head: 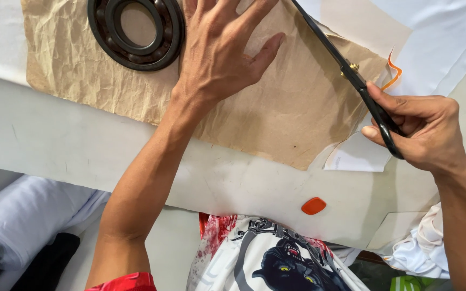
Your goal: The person uses a pair of large shears to cut a piece of white fabric placed on a table. A brown paper pattern is positioned on the fabric, held down by a black circular weight, and the person cuts along the pattern's edge. The person then lifts the fabric and continues cutting a straight line along the edge of the table.
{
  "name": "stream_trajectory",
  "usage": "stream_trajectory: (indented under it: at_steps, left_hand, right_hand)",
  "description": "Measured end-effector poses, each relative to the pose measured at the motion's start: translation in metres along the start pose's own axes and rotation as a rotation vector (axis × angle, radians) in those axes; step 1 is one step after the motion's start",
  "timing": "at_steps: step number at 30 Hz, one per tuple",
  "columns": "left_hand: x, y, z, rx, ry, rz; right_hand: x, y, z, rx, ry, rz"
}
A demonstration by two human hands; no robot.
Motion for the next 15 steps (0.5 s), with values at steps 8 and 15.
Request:
stream_trajectory:
  at_steps: [8, 15]
  left_hand:
    - [-0.001, 0.000, 0.000, 0.010, 0.006, 0.039]
    - [-0.003, 0.001, 0.002, 0.008, 0.052, 0.080]
  right_hand:
    - [-0.013, -0.001, 0.014, 0.006, -0.093, 0.003]
    - [-0.021, 0.004, 0.012, -0.001, -0.022, -0.041]
Point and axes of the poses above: each hand's wrist, its own y-axis towards the middle knuckle, its own x-axis out of the back of the hand, z = x × y, the point moved 2 cm from there along y, towards the middle knuckle, and after that the axes turned 13 degrees about y, right-handed, at the moved point
